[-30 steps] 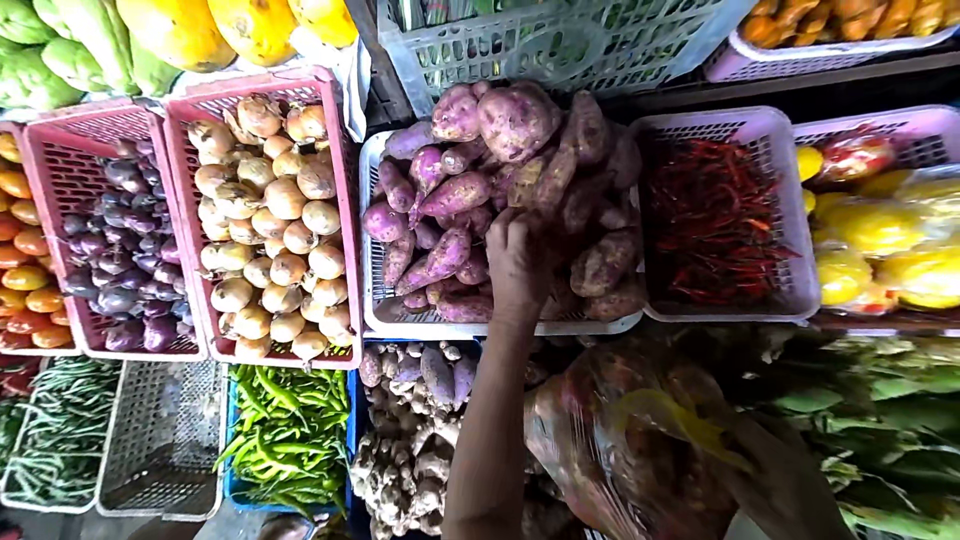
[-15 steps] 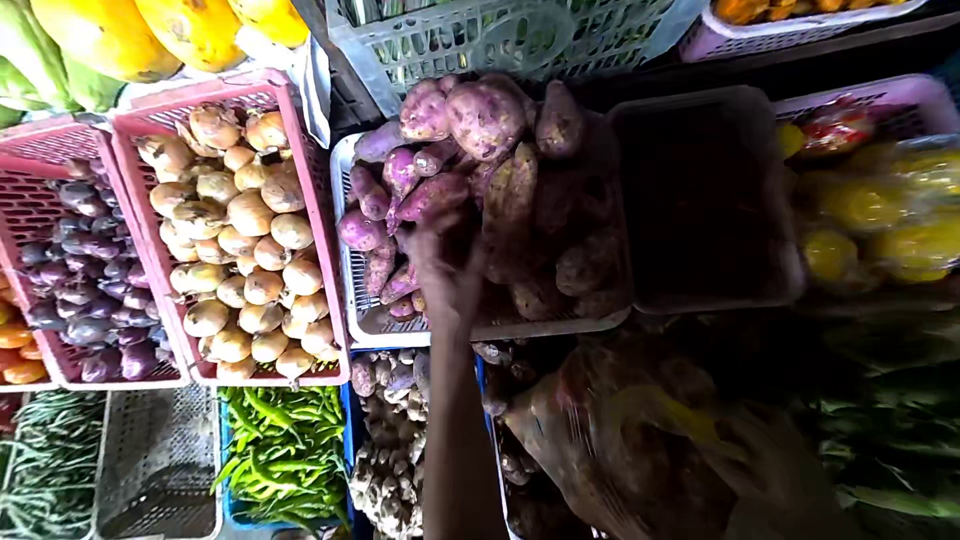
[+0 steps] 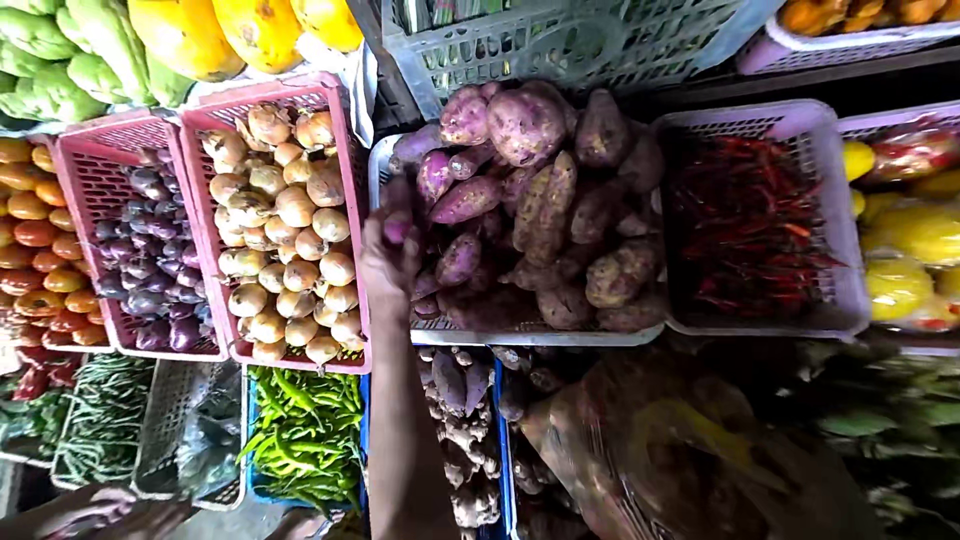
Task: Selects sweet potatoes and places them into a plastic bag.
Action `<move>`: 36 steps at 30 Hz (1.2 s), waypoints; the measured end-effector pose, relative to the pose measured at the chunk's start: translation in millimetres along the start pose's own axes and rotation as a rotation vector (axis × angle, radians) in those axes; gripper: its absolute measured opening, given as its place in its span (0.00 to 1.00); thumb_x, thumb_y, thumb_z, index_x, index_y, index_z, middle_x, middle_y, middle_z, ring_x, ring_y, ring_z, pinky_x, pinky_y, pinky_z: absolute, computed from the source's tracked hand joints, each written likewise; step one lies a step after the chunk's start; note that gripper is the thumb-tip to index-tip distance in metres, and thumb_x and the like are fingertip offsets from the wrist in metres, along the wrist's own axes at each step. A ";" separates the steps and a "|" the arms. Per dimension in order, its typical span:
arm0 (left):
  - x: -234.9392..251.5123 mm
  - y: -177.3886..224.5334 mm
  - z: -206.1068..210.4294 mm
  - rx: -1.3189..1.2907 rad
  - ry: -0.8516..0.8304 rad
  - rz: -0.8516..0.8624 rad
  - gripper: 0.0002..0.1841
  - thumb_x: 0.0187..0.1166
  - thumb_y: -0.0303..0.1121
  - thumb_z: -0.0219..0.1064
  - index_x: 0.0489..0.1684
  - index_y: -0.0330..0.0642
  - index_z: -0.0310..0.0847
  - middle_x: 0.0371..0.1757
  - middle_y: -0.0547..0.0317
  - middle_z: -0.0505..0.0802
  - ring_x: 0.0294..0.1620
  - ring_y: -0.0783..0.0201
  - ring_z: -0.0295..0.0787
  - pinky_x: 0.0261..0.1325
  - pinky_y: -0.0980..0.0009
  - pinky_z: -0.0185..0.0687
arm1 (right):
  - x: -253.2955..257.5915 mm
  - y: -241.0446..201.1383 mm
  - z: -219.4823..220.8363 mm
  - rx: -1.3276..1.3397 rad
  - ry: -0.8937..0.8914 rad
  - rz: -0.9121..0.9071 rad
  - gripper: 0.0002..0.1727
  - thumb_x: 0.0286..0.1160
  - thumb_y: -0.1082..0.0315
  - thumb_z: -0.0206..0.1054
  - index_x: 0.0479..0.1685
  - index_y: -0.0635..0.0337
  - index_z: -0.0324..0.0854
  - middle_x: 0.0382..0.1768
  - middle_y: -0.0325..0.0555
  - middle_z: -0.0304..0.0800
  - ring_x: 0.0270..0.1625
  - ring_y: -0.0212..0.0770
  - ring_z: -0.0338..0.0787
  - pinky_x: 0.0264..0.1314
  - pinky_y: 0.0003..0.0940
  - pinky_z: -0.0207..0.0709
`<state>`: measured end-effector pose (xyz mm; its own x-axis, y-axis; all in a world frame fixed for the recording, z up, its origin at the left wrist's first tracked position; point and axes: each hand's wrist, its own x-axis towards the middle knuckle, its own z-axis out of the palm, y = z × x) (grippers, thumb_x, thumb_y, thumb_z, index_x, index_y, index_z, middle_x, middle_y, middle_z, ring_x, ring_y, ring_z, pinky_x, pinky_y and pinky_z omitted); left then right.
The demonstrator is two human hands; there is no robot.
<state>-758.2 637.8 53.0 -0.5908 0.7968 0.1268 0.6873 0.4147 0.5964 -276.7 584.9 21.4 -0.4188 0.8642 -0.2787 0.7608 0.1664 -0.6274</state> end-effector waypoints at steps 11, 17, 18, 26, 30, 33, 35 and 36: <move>-102.7 35.6 79.3 -0.006 -0.078 0.092 0.26 0.68 0.40 0.79 0.64 0.36 0.86 0.62 0.43 0.92 0.66 0.38 0.86 0.68 0.39 0.77 | 7.4 -13.2 -5.2 -0.031 -0.135 0.164 0.29 0.76 0.56 0.70 0.64 0.76 0.82 0.62 0.78 0.85 0.68 0.80 0.79 0.76 0.70 0.67; -41.2 13.6 32.5 0.075 -0.087 0.097 0.24 0.76 0.48 0.74 0.63 0.41 0.88 0.72 0.37 0.84 0.73 0.36 0.79 0.71 0.37 0.74 | 0.0 3.7 -1.1 -0.019 -0.091 0.076 0.28 0.71 0.62 0.72 0.62 0.81 0.81 0.58 0.84 0.84 0.64 0.86 0.79 0.69 0.74 0.70; -30.1 2.9 34.8 0.094 -0.085 0.062 0.29 0.78 0.49 0.73 0.75 0.43 0.80 0.79 0.37 0.78 0.79 0.34 0.73 0.75 0.37 0.71 | 0.1 2.3 -1.2 -0.023 -0.087 0.074 0.28 0.71 0.62 0.72 0.61 0.80 0.82 0.57 0.83 0.84 0.63 0.86 0.79 0.68 0.74 0.70; -101.2 -9.7 72.7 -0.168 0.153 0.009 0.28 0.67 0.28 0.79 0.69 0.32 0.82 0.69 0.31 0.83 0.69 0.40 0.82 0.69 0.51 0.82 | 1.5 3.3 -1.4 -0.023 -0.066 0.056 0.26 0.69 0.63 0.73 0.58 0.80 0.83 0.53 0.81 0.86 0.60 0.85 0.80 0.66 0.74 0.71; -117.0 -9.5 55.4 -0.277 0.135 -0.120 0.28 0.71 0.34 0.77 0.70 0.27 0.79 0.72 0.31 0.81 0.70 0.48 0.82 0.69 0.61 0.82 | 4.6 -0.3 -0.8 -0.032 -0.086 0.098 0.29 0.77 0.55 0.70 0.62 0.77 0.82 0.58 0.77 0.86 0.64 0.77 0.82 0.72 0.68 0.71; -115.9 -19.5 47.2 -0.277 0.234 -0.137 0.27 0.69 0.30 0.75 0.67 0.24 0.79 0.69 0.29 0.82 0.67 0.47 0.83 0.65 0.59 0.84 | 7.4 -6.4 -3.3 -0.024 -0.113 0.158 0.32 0.79 0.51 0.69 0.66 0.74 0.81 0.61 0.76 0.86 0.68 0.76 0.81 0.77 0.67 0.67; -115.0 -42.8 47.0 -0.194 0.398 -0.072 0.28 0.69 0.34 0.75 0.67 0.27 0.77 0.68 0.29 0.82 0.67 0.48 0.82 0.65 0.62 0.81 | 7.7 -10.2 -4.5 -0.008 -0.107 0.156 0.31 0.78 0.52 0.69 0.64 0.75 0.82 0.61 0.77 0.86 0.68 0.77 0.80 0.77 0.68 0.67; -111.3 -43.6 42.5 -0.162 0.452 -0.087 0.28 0.69 0.33 0.75 0.66 0.24 0.78 0.67 0.26 0.82 0.65 0.48 0.83 0.63 0.63 0.82 | 7.0 -8.2 -3.7 -0.016 -0.102 0.149 0.31 0.78 0.52 0.69 0.63 0.75 0.82 0.61 0.76 0.86 0.67 0.77 0.80 0.77 0.68 0.67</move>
<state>-704.5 549.7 -20.8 -0.7919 0.4769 0.3814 0.5741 0.3686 0.7311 -284.0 591.4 27.2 -0.3480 0.8274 -0.4408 0.8259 0.0481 -0.5618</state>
